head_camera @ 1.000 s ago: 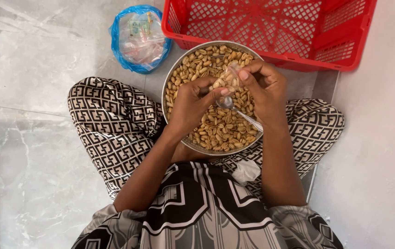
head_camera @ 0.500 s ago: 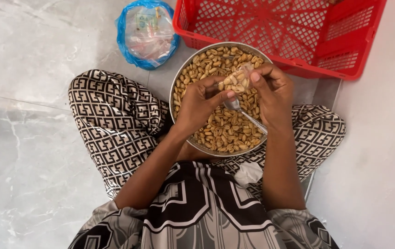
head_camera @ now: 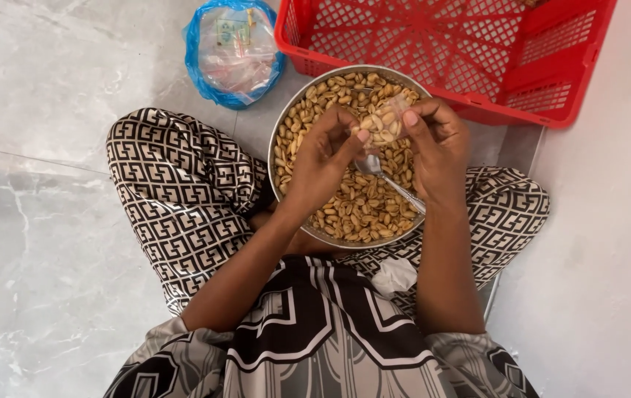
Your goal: Packaging peanuts into small plastic bags using a spoon and organizing them in a crate.
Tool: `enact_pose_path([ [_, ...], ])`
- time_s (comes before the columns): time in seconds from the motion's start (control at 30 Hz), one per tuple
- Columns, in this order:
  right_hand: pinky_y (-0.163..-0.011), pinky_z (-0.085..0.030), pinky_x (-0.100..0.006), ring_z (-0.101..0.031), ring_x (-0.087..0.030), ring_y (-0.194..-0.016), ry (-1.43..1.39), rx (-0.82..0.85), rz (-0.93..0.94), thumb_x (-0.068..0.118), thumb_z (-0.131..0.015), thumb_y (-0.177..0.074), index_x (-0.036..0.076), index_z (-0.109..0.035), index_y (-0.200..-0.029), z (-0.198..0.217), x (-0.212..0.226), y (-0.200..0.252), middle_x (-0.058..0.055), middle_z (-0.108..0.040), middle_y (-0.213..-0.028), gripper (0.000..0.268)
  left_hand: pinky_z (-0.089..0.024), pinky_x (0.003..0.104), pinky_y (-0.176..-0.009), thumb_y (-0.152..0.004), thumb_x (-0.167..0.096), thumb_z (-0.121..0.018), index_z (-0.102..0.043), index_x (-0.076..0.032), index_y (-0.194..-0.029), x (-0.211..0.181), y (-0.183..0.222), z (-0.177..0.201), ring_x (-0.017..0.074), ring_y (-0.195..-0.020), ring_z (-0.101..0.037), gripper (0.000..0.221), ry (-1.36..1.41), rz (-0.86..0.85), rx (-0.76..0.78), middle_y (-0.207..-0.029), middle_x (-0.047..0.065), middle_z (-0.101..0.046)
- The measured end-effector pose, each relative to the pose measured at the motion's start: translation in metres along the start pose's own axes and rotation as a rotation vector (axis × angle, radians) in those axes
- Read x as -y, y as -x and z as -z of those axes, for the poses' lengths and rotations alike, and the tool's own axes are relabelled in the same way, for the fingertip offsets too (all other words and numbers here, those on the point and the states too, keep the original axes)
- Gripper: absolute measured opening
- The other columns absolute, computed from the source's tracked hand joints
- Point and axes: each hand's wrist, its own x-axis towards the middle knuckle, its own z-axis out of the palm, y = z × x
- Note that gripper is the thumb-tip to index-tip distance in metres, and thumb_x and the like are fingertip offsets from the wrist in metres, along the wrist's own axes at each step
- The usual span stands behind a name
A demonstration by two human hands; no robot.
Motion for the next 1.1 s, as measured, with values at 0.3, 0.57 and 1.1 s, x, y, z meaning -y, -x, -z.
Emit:
enact_pose_path([
  [0.3,-0.07,-0.053,-0.025,-0.063,-0.012,-0.08,0.013,0.009,0.029,0.008,-0.07,-0.102,-0.006,-0.064,-0.098,-0.007,0.009,0.0,-0.01,-0.058,-0.084,0.015,-0.057,0.033,-0.07,-0.104,-0.013,-0.062,-0.056,-0.007,-0.107,-0.012,0.002,-0.005,0.0165,-0.076,-0.069,0.009,-0.036,-0.005,0.007,-0.093,0.015,-0.067],
  [0.57,-0.07,-0.055,-0.026,-0.066,-0.015,-0.076,0.041,0.044,0.042,0.006,-0.071,-0.101,-0.006,-0.064,-0.094,-0.004,0.011,0.001,-0.014,-0.062,-0.08,0.016,-0.052,0.032,-0.068,-0.107,-0.015,-0.06,-0.059,-0.008,-0.108,-0.01,0.001,-0.01,0.0155,-0.078,-0.065,0.008,-0.076,-0.051,0.011,-0.096,0.017,-0.069],
  [1.1,-0.072,-0.047,-0.028,-0.058,-0.012,-0.075,0.137,0.113,0.108,0.006,-0.07,-0.103,-0.006,-0.063,-0.094,-0.011,0.016,0.003,-0.013,-0.062,-0.08,0.017,-0.056,0.022,-0.067,-0.092,-0.021,-0.081,-0.069,-0.001,-0.105,-0.009,0.011,-0.005,0.0132,-0.08,-0.072,0.026,-0.03,0.125,-0.023,-0.084,0.01,-0.073],
])
